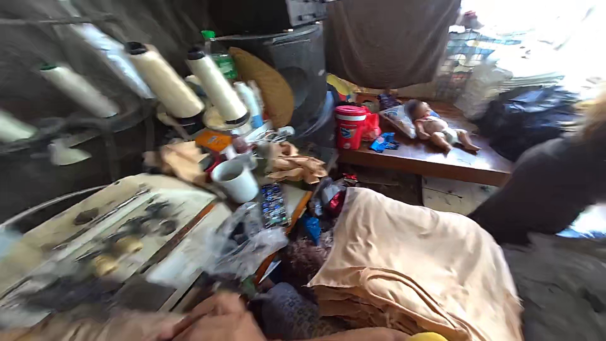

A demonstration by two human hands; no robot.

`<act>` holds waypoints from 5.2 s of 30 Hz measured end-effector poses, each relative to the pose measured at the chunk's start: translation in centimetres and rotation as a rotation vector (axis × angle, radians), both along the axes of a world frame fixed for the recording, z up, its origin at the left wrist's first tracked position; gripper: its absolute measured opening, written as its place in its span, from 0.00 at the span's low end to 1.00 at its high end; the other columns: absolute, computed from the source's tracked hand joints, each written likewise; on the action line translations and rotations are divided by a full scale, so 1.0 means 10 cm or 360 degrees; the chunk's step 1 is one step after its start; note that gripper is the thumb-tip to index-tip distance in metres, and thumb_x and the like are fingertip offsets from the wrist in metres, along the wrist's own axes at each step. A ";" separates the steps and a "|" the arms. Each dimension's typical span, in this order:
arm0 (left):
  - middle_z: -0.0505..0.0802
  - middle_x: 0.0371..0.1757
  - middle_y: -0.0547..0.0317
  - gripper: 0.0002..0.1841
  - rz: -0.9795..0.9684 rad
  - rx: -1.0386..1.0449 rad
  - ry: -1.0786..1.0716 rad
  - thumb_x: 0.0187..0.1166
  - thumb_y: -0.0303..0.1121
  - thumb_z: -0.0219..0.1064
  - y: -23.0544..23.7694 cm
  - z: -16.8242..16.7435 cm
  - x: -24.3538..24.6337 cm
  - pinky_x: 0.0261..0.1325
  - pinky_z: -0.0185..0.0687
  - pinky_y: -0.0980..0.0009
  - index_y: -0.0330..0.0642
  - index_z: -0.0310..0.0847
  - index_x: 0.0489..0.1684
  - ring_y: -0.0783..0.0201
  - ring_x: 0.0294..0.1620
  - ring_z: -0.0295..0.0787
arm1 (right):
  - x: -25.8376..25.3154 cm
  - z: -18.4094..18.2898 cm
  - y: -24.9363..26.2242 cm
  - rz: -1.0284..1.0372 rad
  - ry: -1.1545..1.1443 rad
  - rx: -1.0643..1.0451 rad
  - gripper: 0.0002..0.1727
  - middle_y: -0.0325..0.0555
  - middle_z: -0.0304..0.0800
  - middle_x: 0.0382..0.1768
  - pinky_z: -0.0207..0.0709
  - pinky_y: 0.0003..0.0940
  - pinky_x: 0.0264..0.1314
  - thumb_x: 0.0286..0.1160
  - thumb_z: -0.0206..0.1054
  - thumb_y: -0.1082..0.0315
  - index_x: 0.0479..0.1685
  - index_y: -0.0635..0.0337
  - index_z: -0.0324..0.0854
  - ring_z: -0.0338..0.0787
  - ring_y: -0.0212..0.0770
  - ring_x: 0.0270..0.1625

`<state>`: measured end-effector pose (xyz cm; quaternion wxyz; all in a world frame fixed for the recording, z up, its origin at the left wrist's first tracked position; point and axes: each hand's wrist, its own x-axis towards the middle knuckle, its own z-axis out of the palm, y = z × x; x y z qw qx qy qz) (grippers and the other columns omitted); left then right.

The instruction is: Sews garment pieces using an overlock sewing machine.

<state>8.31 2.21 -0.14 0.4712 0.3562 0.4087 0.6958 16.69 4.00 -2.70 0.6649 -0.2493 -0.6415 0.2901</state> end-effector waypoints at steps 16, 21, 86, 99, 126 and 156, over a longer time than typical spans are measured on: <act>0.97 0.46 0.51 0.11 0.0460 -0.0078 -0.0360 0.80 0.16 0.60 -0.45 -0.08 -0.20 0.52 0.93 0.68 0.30 0.90 0.48 0.64 0.42 0.96 | -0.09 -0.17 -0.01 0.0376 -0.0020 -0.0508 0.04 0.32 0.85 0.45 0.79 0.14 0.51 0.61 0.80 0.64 0.27 0.48 0.90 0.84 0.23 0.52; 0.96 0.47 0.51 0.12 0.0475 -0.0029 -0.0285 0.81 0.17 0.57 -0.48 -0.10 -0.23 0.54 0.93 0.66 0.29 0.88 0.51 0.64 0.45 0.95 | -0.02 -0.13 0.04 0.0481 -0.0134 -0.0618 0.13 0.35 0.87 0.45 0.77 0.18 0.45 0.58 0.82 0.60 0.40 0.50 0.87 0.85 0.26 0.48; 0.96 0.56 0.48 0.13 0.0788 -0.0060 0.2361 0.83 0.34 0.65 0.23 -0.20 -1.05 0.70 0.82 0.56 0.37 0.93 0.51 0.48 0.63 0.90 | -0.79 0.30 1.17 0.0499 -0.1129 -0.0925 0.06 0.44 0.93 0.36 0.81 0.42 0.50 0.74 0.72 0.67 0.38 0.60 0.91 0.89 0.37 0.40; 0.94 0.61 0.49 0.14 0.0551 -0.0035 0.2480 0.86 0.33 0.63 0.18 -0.09 -1.12 0.74 0.79 0.57 0.36 0.92 0.57 0.48 0.68 0.88 | -0.25 -0.43 0.31 0.1002 -0.0237 -0.1204 0.09 0.40 0.89 0.30 0.81 0.24 0.30 0.83 0.62 0.71 0.44 0.67 0.87 0.84 0.29 0.26; 0.96 0.58 0.49 0.13 0.0789 0.0093 0.2564 0.83 0.33 0.65 0.31 -0.17 -1.22 0.72 0.83 0.57 0.37 0.95 0.51 0.48 0.65 0.91 | -0.36 -0.36 0.39 0.1034 -0.0098 -0.1438 0.07 0.42 0.89 0.30 0.84 0.26 0.31 0.81 0.66 0.70 0.38 0.65 0.86 0.86 0.32 0.26; 0.96 0.58 0.46 0.10 0.0746 0.0050 0.2365 0.80 0.29 0.68 0.32 -0.13 -1.28 0.73 0.82 0.56 0.34 0.95 0.47 0.49 0.66 0.91 | -0.37 -0.40 0.41 0.1049 -0.0054 -0.1468 0.08 0.41 0.88 0.28 0.84 0.26 0.31 0.81 0.67 0.69 0.36 0.64 0.85 0.86 0.32 0.26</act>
